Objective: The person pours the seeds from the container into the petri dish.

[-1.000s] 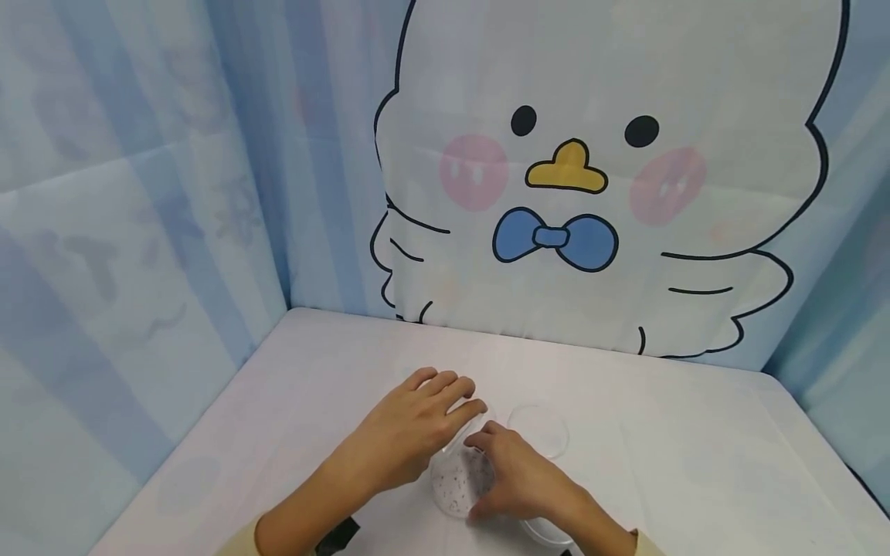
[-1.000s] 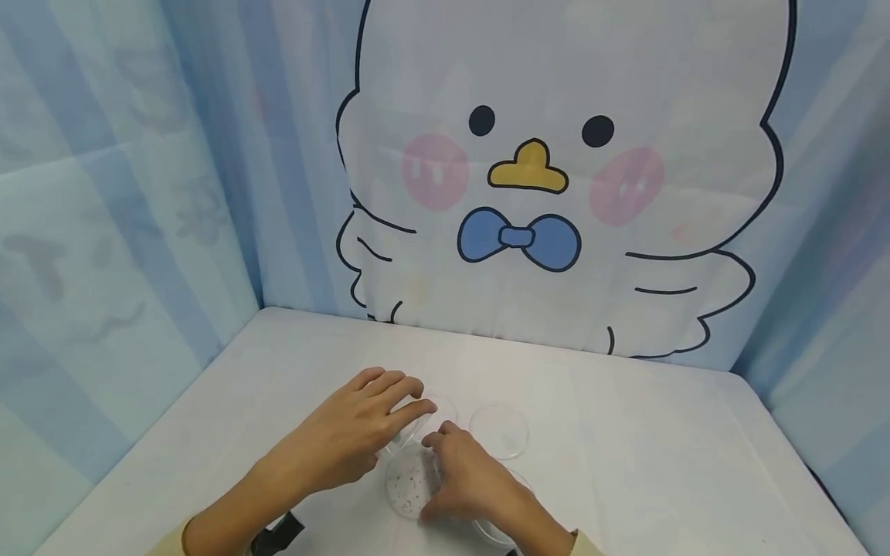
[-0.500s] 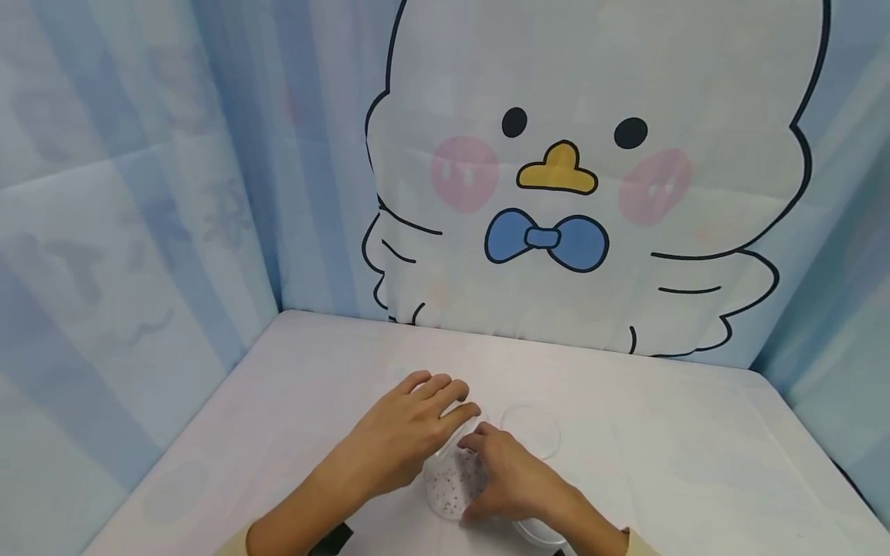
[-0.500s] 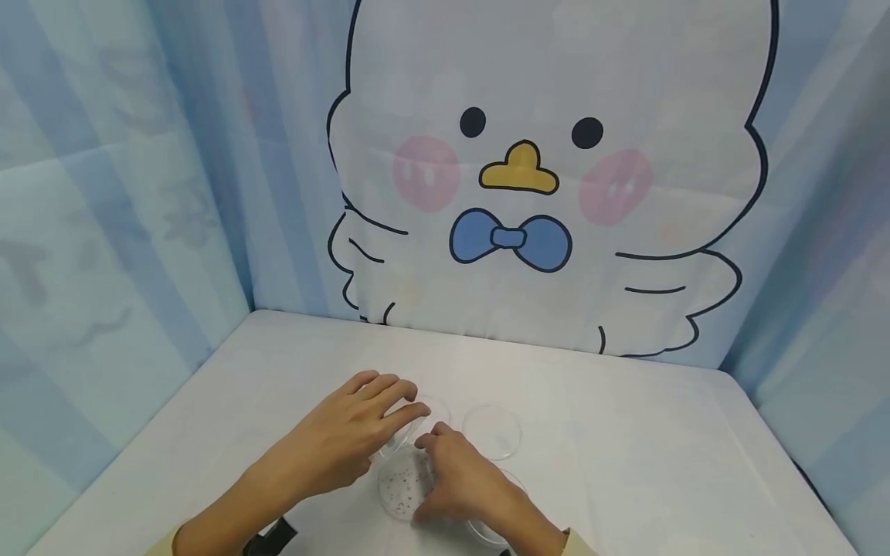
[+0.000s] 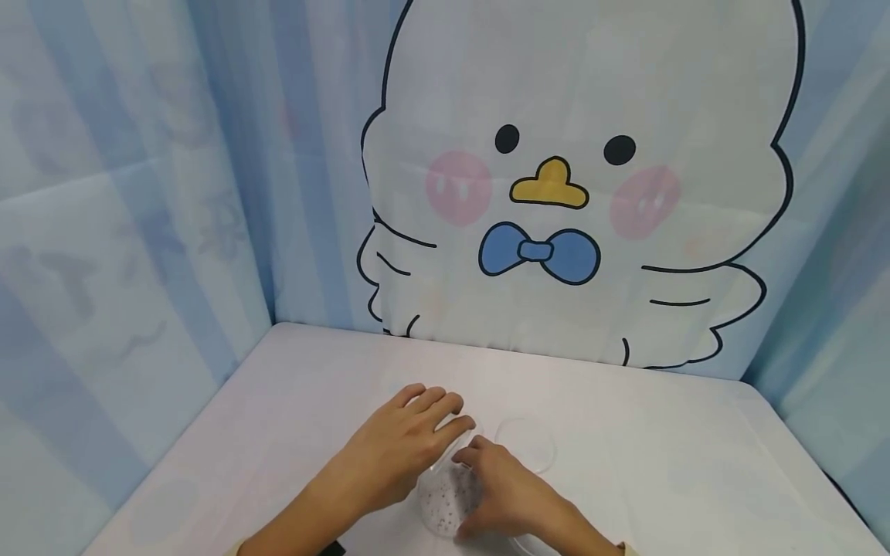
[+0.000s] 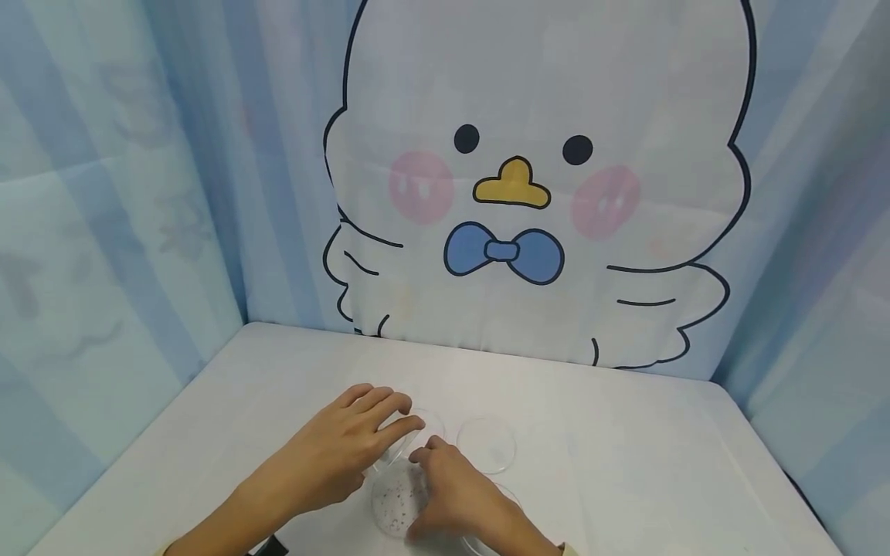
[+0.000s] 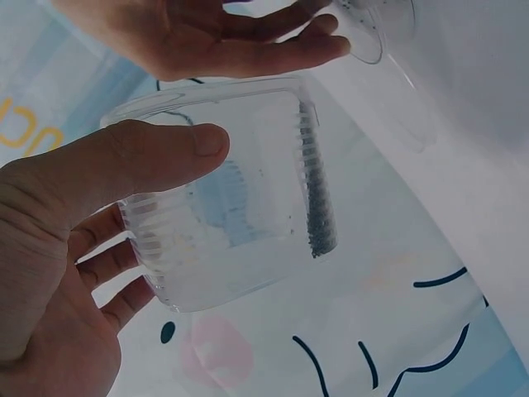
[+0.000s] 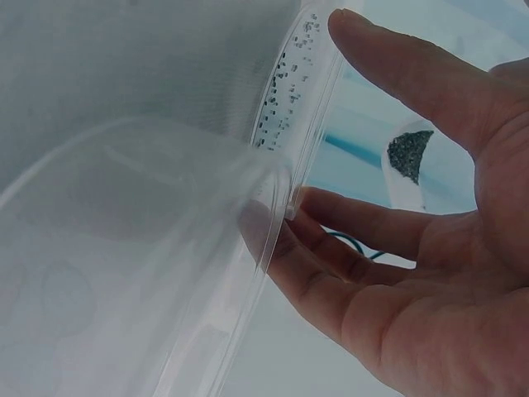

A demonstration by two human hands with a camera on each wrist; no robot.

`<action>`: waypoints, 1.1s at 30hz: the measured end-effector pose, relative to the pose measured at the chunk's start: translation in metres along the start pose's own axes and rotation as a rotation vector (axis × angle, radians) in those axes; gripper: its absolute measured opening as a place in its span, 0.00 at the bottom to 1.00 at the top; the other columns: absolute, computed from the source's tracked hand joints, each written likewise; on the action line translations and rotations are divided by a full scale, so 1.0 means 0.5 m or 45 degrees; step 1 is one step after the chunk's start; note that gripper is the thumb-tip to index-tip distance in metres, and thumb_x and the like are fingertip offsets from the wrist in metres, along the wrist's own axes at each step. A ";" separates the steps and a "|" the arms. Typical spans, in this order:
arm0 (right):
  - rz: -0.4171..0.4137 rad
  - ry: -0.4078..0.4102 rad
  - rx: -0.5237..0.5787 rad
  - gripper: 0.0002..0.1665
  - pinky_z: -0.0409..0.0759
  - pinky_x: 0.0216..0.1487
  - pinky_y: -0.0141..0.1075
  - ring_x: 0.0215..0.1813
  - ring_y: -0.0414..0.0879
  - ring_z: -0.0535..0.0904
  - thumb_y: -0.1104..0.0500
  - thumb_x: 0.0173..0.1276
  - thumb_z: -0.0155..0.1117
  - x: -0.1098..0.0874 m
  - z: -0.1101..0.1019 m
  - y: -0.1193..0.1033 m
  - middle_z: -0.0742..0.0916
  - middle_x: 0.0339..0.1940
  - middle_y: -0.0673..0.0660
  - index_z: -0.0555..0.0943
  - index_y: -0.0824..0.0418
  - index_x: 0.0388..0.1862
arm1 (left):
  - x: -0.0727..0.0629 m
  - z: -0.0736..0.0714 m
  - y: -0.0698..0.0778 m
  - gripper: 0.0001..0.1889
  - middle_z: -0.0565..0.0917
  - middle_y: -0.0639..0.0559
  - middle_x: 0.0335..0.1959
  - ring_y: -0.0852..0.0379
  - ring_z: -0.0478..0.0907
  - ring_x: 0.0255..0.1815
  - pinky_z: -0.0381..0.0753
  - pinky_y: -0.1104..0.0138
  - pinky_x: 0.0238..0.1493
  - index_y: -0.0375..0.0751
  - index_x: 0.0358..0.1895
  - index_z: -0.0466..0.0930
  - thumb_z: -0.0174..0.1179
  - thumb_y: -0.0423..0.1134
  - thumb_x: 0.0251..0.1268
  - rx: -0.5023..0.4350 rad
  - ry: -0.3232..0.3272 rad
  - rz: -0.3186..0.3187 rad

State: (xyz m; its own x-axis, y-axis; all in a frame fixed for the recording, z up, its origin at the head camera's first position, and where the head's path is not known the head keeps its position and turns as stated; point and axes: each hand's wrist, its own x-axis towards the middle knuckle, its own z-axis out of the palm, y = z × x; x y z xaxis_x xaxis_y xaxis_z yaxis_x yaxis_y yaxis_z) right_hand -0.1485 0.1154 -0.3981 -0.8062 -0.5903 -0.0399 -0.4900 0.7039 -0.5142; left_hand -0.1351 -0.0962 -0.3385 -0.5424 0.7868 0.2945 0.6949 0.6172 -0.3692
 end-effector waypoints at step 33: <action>-0.019 0.028 0.008 0.45 0.82 0.54 0.34 0.55 0.42 0.81 0.47 0.36 0.92 -0.009 0.006 0.010 0.84 0.54 0.49 0.85 0.61 0.56 | 0.000 0.000 0.008 0.38 0.76 0.58 0.59 0.58 0.73 0.59 0.75 0.62 0.65 0.55 0.64 0.78 0.83 0.39 0.46 -0.025 0.050 0.017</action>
State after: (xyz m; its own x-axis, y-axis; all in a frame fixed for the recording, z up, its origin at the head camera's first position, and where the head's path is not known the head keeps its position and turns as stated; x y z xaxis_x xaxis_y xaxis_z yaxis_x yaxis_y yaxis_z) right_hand -0.1462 0.1203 -0.4032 -0.8059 -0.5919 -0.0137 -0.4999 0.6927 -0.5199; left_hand -0.1324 -0.0938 -0.3401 -0.5141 0.7941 0.3243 0.7112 0.6060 -0.3564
